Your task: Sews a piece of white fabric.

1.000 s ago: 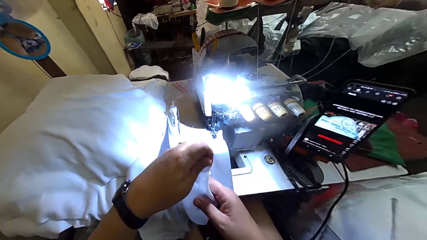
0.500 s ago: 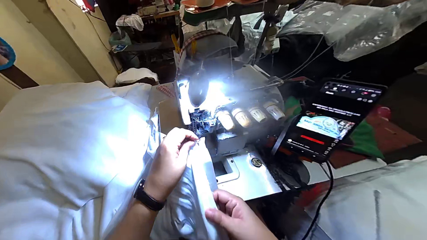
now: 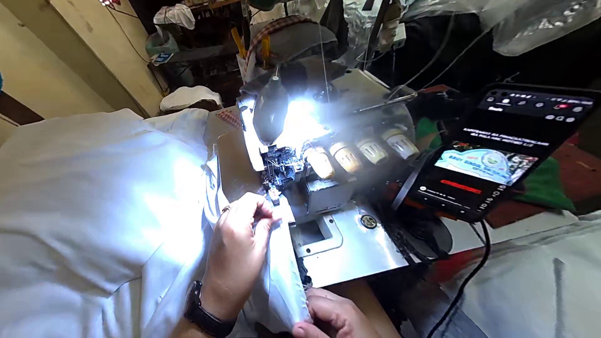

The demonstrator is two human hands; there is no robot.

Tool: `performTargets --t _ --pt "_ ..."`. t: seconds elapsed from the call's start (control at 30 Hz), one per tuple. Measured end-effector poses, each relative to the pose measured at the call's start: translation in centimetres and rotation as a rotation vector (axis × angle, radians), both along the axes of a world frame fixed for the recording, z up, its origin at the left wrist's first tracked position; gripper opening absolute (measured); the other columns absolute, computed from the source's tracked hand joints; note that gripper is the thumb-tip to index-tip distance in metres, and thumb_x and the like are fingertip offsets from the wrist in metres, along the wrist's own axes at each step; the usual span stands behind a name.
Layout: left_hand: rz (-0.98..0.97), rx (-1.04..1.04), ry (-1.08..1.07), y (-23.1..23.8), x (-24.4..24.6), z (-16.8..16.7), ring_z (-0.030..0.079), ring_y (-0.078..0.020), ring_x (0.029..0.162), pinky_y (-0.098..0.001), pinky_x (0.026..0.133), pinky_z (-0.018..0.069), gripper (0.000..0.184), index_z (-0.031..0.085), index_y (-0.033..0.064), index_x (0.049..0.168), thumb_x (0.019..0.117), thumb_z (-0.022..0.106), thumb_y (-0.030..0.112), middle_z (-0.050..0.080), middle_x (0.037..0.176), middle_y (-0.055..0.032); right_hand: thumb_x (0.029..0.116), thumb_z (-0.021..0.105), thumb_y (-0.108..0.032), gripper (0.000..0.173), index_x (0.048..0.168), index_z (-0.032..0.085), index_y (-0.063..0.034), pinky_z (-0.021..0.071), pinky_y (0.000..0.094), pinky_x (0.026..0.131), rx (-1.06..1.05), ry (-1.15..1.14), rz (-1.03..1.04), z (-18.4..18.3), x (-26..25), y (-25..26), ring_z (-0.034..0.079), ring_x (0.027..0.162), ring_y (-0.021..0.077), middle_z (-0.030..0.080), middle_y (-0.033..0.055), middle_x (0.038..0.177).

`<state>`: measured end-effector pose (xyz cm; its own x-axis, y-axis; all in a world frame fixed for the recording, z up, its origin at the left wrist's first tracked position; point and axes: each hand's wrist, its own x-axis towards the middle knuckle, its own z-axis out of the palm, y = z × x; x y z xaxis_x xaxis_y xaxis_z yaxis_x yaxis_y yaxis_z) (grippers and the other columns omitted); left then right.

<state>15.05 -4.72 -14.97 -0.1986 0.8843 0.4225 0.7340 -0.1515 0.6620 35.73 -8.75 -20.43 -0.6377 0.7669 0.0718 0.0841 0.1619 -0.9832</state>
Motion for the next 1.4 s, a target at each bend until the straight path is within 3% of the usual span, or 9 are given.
performTargets --t 0.13,0.27,0.37,0.57,0.67,1.0,1.13,1.23,1.4 --pt "0.059 -0.061 0.176 -0.2 0.3 0.8 0.067 -0.0038 0.087 -0.0239 0.076 0.0579 0.018 0.074 0.0170 0.108 0.0945 0.069 0.028 0.069 0.097 0.0065 0.0960 0.069 -0.013 0.024 0.084 0.070 0.0075 0.0521 0.0254 0.080 -0.001 0.009 -0.031 -0.5 0.0 -0.3 0.064 0.088 0.0143 0.067 0.0168 0.089" --pt "0.126 -0.052 0.537 -0.8 1.1 1.3 0.067 -0.0222 0.087 -0.0398 0.072 0.0566 0.018 0.074 0.0131 0.089 0.0943 0.067 0.029 0.065 0.094 -0.0044 0.0990 0.066 -0.016 0.028 0.085 0.070 0.0076 0.0546 0.0326 0.077 0.043 -0.042 0.019 -1.1 0.3 -0.8 0.067 0.084 0.0206 0.068 0.0185 0.086" --pt "0.218 -0.067 0.697 -1.1 1.0 1.1 0.070 -0.0344 0.096 -0.0509 0.078 0.0580 0.028 0.072 0.0072 0.095 0.0989 0.056 0.029 0.070 0.100 -0.0123 0.0999 0.065 -0.015 0.026 0.091 0.071 0.0085 0.0556 0.0356 0.083 0.029 -0.057 0.070 -1.3 0.8 -0.7 0.068 0.089 0.0226 0.070 0.0193 0.091" --pt "0.090 -0.215 0.445 4.1 -2.3 2.8 0.062 -0.0373 0.108 -0.0582 0.089 0.0511 0.022 0.067 0.0013 0.097 0.0997 0.061 0.022 0.062 0.110 -0.0180 0.0993 0.066 -0.020 0.031 0.079 0.069 0.0038 0.0530 0.0312 0.077 0.068 -0.056 -0.023 0.4 0.1 2.0 0.065 0.084 0.0152 0.068 0.0120 0.084" --pt "0.103 -0.379 0.431 7.3 -1.9 4.4 0.056 -0.0390 0.127 -0.0585 0.105 0.0428 0.029 0.067 0.0001 0.118 0.0939 0.065 0.017 0.061 0.129 -0.0225 0.0996 0.065 -0.026 0.033 0.077 0.070 -0.0029 0.0519 0.0285 0.081 0.142 -0.065 -0.130 0.2 -1.1 3.5 0.065 0.087 0.0098 0.069 0.0045 0.083" --pt "0.197 -0.375 0.444 10.9 -3.7 3.9 0.051 -0.0417 0.132 -0.0614 0.105 0.0417 0.040 0.062 0.0029 0.128 0.0892 0.070 0.010 0.057 0.136 -0.0222 0.0977 0.067 -0.021 0.030 0.081 0.074 0.0026 0.0486 0.0344 0.085 0.161 -0.126 -0.075 0.9 -0.3 1.0 0.064 0.089 0.0212 0.070 0.0122 0.082" --pt "0.155 -0.240 0.142 4.4 -4.8 1.1 0.051 -0.0401 0.135 -0.0611 0.108 0.0428 0.049 0.048 0.0044 0.147 0.1078 0.049 0.034 0.049 0.149 -0.0219 0.0983 0.066 -0.019 0.030 0.082 0.073 0.0056 0.0512 0.0411 0.087 0.163 -0.129 0.001 0.6 0.9 0.1 0.066 0.089 0.0276 0.070 0.0168 0.084" --pt "0.065 -0.433 0.048 -5.1 -3.8 -2.0 0.050 -0.0426 0.137 -0.0613 0.111 0.0407 0.098 0.029 -0.0065 0.157 0.0898 0.066 0.055 0.046 0.152 -0.0282 0.0977 0.067 -0.017 0.027 0.087 0.073 0.0072 0.0547 0.0398 0.085 0.082 -0.112 0.032 -0.6 1.6 -0.6 0.067 0.090 0.0258 0.069 0.0185 0.089" --pt "-0.126 -0.490 0.245 -11.7 -10.5 5.5 0.062 -0.0485 0.120 -0.0630 0.104 0.0460 0.052 0.053 -0.0108 0.140 0.0933 0.067 0.005 0.062 0.130 -0.0334 0.0938 0.072 -0.014 0.023 0.088 0.072 0.0078 0.0545 0.0310 0.080 0.031 -0.044 0.003 0.3 2.2 -1.2 0.066 0.089 0.0188 0.068 0.0171 0.091"
